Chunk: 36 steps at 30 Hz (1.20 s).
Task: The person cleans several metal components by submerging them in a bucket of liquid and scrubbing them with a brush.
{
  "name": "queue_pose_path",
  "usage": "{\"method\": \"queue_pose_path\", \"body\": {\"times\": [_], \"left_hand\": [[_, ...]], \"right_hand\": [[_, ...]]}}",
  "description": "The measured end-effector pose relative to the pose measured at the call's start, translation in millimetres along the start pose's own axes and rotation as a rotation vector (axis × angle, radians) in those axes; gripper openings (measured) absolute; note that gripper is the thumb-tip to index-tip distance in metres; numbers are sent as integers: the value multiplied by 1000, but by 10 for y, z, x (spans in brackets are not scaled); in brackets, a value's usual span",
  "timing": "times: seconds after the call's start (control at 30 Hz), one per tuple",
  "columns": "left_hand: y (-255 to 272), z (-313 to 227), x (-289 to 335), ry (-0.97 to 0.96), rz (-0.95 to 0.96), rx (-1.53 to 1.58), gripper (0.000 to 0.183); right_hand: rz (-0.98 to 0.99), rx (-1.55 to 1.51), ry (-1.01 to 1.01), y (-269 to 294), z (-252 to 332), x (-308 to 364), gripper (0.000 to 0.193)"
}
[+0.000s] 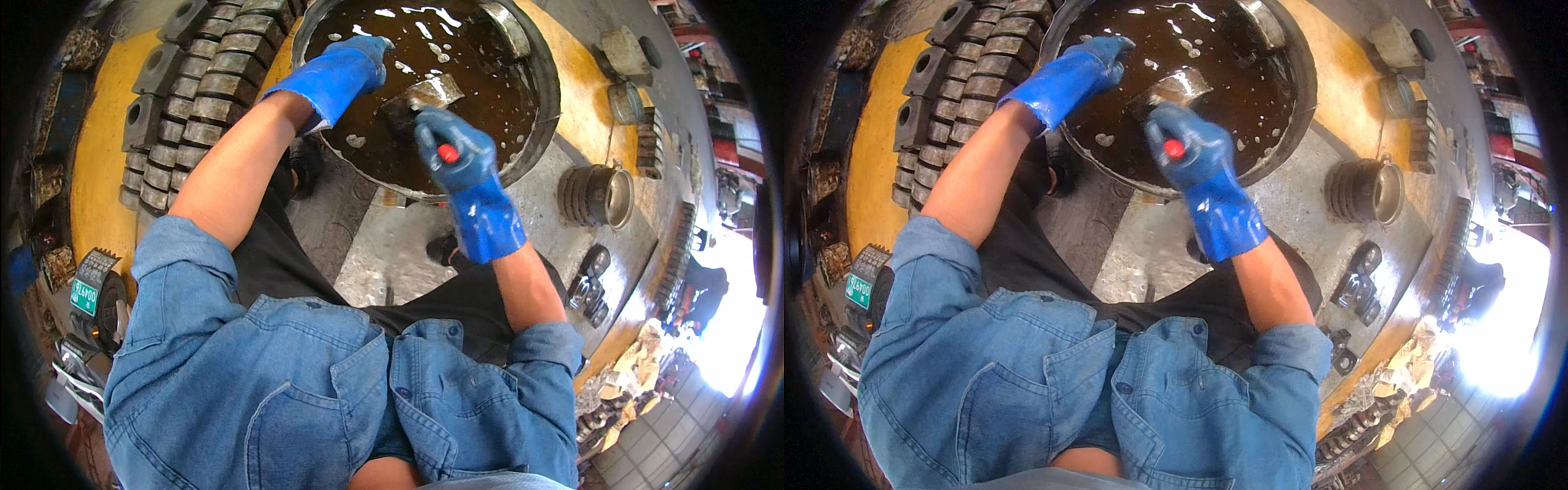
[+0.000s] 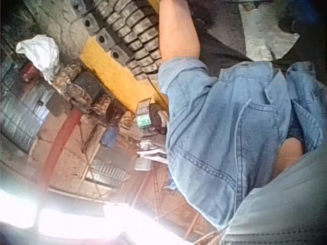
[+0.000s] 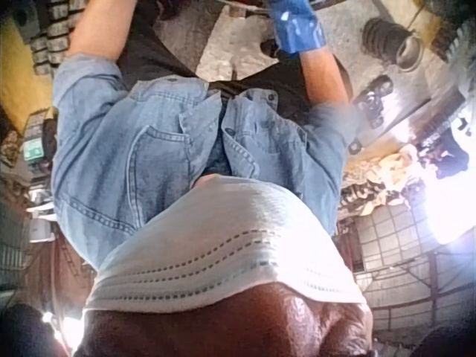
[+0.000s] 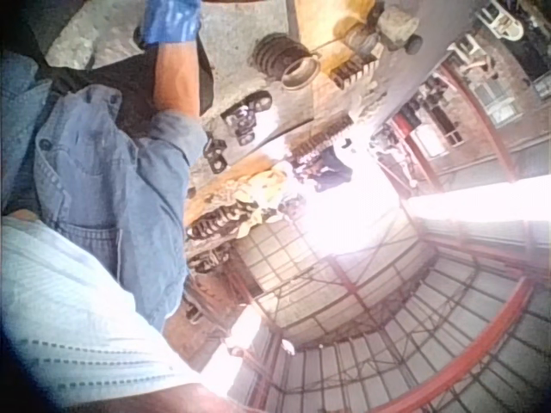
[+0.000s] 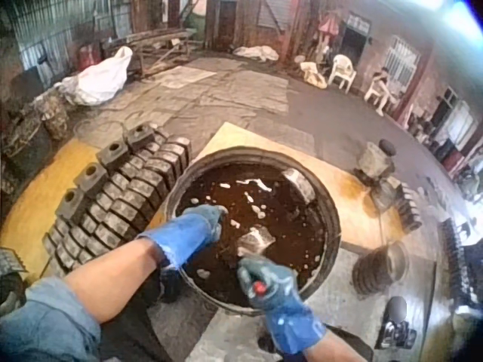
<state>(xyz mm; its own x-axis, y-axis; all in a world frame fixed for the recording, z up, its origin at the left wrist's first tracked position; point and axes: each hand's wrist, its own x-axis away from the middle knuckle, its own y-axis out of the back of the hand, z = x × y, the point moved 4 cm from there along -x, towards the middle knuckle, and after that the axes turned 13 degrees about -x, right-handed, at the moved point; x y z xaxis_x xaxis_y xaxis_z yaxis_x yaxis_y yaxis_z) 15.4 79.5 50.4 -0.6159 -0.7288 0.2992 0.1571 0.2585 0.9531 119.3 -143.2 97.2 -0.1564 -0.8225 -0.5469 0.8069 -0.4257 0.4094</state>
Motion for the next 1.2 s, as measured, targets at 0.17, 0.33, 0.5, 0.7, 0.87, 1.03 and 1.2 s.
{"method": "queue_pose_path", "body": {"times": [0.17,0.33,0.5,0.7,0.87,1.03,1.2], "left_hand": [[-6,-49,31,12,93,123,69],[8,-72,78,-33,38,84,58],[9,-136,64,-61,29,19,58],[53,-254,112,-68,45,-11,58],[-112,-321,94,-170,-17,-16,81],[-328,-658,218,-155,176,161,107],[-478,-772,360,-147,-92,178,93]], "right_hand": [[259,42,38,-198,273,140,17],[439,-36,-11,-110,215,168,13],[249,-171,-214,241,-247,201,13],[-86,-373,-599,830,-706,164,18],[-328,-448,-775,964,-1483,313,26],[-465,-498,-1173,579,-1851,587,33],[-517,-736,-1111,391,-1477,591,45]]}}
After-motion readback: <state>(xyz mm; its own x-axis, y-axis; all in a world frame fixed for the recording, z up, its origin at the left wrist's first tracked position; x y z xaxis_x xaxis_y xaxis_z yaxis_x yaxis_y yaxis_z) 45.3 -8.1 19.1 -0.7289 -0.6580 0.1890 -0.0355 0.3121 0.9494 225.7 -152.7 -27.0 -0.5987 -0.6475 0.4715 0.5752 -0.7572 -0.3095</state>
